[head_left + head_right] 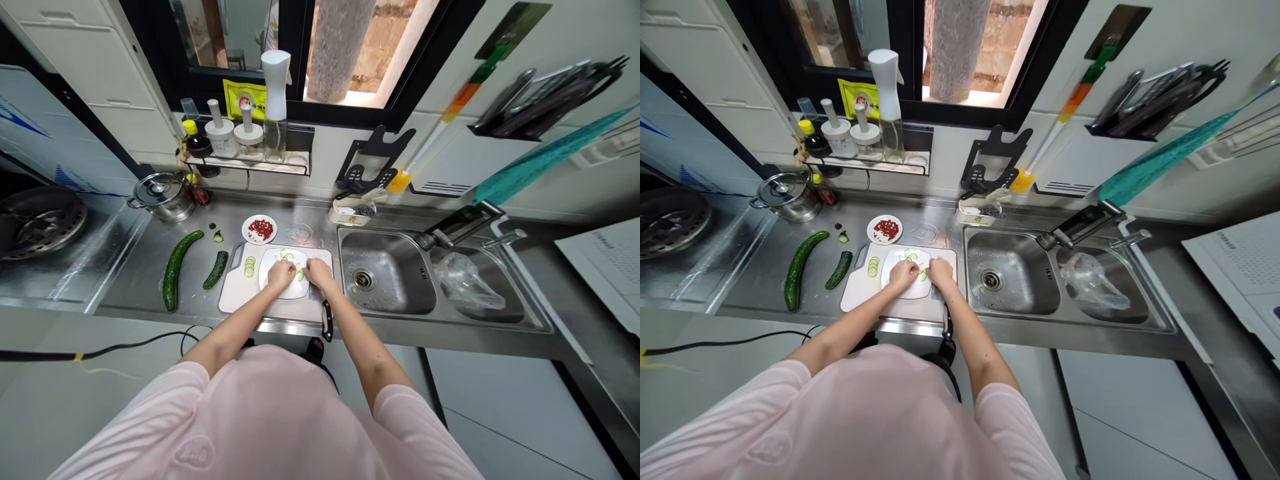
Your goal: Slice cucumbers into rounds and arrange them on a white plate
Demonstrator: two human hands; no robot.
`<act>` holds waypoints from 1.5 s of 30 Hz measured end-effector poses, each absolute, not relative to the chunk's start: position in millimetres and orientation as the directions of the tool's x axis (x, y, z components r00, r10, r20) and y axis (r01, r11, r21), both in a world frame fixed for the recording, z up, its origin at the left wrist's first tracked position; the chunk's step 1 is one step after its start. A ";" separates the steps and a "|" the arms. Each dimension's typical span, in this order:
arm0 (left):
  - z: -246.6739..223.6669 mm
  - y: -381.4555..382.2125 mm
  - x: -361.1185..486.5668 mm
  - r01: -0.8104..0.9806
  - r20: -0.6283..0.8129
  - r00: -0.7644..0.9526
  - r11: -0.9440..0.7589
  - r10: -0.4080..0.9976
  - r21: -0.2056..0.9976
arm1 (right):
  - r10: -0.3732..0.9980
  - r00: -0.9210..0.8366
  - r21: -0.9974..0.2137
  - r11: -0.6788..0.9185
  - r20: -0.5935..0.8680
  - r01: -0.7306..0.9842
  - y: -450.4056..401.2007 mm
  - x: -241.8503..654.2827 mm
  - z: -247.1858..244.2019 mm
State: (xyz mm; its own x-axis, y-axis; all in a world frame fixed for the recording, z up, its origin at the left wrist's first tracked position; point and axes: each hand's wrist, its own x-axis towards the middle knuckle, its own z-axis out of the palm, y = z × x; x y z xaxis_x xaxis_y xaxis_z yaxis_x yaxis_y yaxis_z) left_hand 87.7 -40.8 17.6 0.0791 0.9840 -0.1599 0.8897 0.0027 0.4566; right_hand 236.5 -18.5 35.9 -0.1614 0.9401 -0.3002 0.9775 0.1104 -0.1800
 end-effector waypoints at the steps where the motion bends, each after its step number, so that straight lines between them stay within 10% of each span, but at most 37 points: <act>1: 17.7 -40.8 87.7 0.890 -0.158 0.080 0.001 0.984 0.456 | 0.942 -0.156 -0.181 0.105 -0.296 0.978 -18.8 236.4 35.4; 45: 15.3 -34.9 95.6 0.886 -0.186 0.008 0.079 0.982 0.456 | 0.940 -0.108 -0.289 0.010 -0.325 0.957 -21.2 254.0 30.3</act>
